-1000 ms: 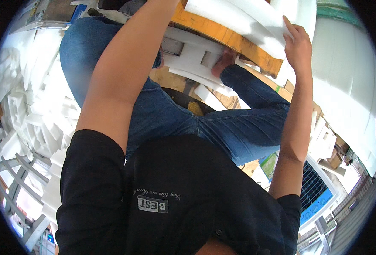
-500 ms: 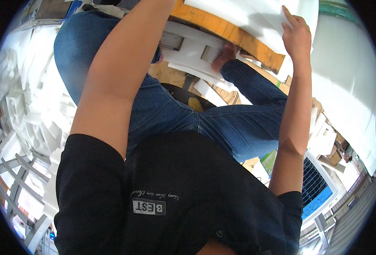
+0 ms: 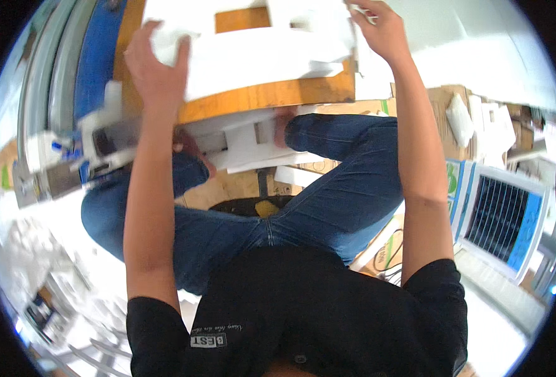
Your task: The person assembles white foam pieces into a larger structure on a wooden table. They pick up individual foam components, align them, and press them together to form a multi-part assembly.
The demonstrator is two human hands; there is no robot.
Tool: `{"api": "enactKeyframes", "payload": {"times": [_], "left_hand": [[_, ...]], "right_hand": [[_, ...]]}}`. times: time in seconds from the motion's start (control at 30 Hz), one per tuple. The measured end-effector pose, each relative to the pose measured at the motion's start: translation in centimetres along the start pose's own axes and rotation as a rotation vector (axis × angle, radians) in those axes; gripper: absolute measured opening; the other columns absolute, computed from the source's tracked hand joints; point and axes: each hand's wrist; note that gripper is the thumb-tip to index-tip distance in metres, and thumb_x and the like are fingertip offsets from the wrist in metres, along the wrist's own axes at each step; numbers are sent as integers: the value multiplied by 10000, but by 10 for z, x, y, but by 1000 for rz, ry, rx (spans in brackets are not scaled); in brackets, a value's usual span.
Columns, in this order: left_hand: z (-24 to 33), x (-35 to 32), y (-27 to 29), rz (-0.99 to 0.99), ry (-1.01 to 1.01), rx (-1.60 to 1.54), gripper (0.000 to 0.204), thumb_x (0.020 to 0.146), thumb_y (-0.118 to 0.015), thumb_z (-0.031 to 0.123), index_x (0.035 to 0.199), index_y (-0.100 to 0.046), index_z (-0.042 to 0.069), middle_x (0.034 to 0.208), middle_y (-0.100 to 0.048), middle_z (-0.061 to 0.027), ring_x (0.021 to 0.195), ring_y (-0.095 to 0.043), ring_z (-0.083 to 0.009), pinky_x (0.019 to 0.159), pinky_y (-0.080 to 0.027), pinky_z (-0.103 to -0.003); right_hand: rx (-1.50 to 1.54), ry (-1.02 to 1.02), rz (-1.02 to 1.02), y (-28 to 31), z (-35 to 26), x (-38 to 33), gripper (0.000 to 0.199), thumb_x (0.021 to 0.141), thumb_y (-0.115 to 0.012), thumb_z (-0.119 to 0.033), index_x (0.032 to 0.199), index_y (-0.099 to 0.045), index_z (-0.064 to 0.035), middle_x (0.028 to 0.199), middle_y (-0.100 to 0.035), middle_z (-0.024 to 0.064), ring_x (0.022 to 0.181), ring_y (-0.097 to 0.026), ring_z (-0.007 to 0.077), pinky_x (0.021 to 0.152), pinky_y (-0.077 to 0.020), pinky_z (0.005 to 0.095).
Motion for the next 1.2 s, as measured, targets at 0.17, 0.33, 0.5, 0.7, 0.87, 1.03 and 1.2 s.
{"api": "enactKeyframes", "payload": {"times": [0.17, 0.33, 0.5, 0.7, 0.87, 1.03, 1.2], "left_hand": [[124, 12, -63, -405, -524, -42, 544, 921, -720, 171, 1440, -573, 248, 1397, -595, -96, 1379, -496, -309, 1154, -335, -624], [132, 22, -94, -732, -509, -207, 472, 930, -678, 115, 1376, -649, 268, 1307, -641, -98, 1187, -632, -328, 1049, -467, -509], [141, 16, -79, -639, -433, -139, 504, 874, -700, -18, 1314, -715, 226, 1220, -680, -159, 1129, -661, -352, 976, -542, -440], [150, 15, -95, -632, -345, -60, 521, 869, -689, -44, 1309, -722, 234, 1205, -686, -143, 1117, -667, -334, 972, -545, -434], [146, 18, -114, -697, -263, -20, 520, 890, -678, -27, 1326, -713, 253, 1214, -689, -137, 1124, -666, -337, 985, -538, -431], [149, 24, -116, -727, -253, 20, 499, 907, -670, 2, 1334, -708, 258, 1225, -696, -122, 1134, -672, -322, 1011, -527, -436], [145, 28, -118, -764, -260, 28, 494, 916, -665, 11, 1336, -706, 267, 1249, -697, -109, 1155, -668, -313, 1036, -517, -427]], "right_hand": [[35, -120, -118, -44, 62, 11, 436, 921, -715, -352, 1328, -689, -199, 1122, -748, 164, 1052, -719, 331, 968, -547, 443], [49, -162, -150, -68, 72, 22, 414, 907, -712, -292, 1295, -677, -152, 1090, -756, 165, 1045, -723, 328, 981, -551, 426], [163, -182, -161, -54, 61, 22, 423, 877, -709, -144, 1295, -659, -103, 1093, -730, 224, 1056, -692, 388, 948, -551, 454], [143, -157, -132, -61, 65, 28, 390, 844, -628, -43, 1233, -650, -57, 1135, -711, 260, 1105, -670, 413, 961, -540, 457], [160, -162, -104, -62, 67, 27, 370, 837, -618, -40, 1203, -670, -52, 1140, -713, 257, 1111, -670, 411, 972, -535, 452], [141, -152, -91, -65, 67, 27, 376, 841, -619, -50, 1211, -681, -65, 1122, -721, 252, 1088, -684, 399, 966, -542, 443], [139, -151, -120, -60, 68, 26, 376, 840, -655, -82, 1215, -679, -70, 1058, -739, 235, 1029, -706, 384, 927, -561, 438]]}}
Point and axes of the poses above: each hand's wrist, its own x-axis towards the middle knuckle, its own y-axis out of the back of the hand, z = x × y
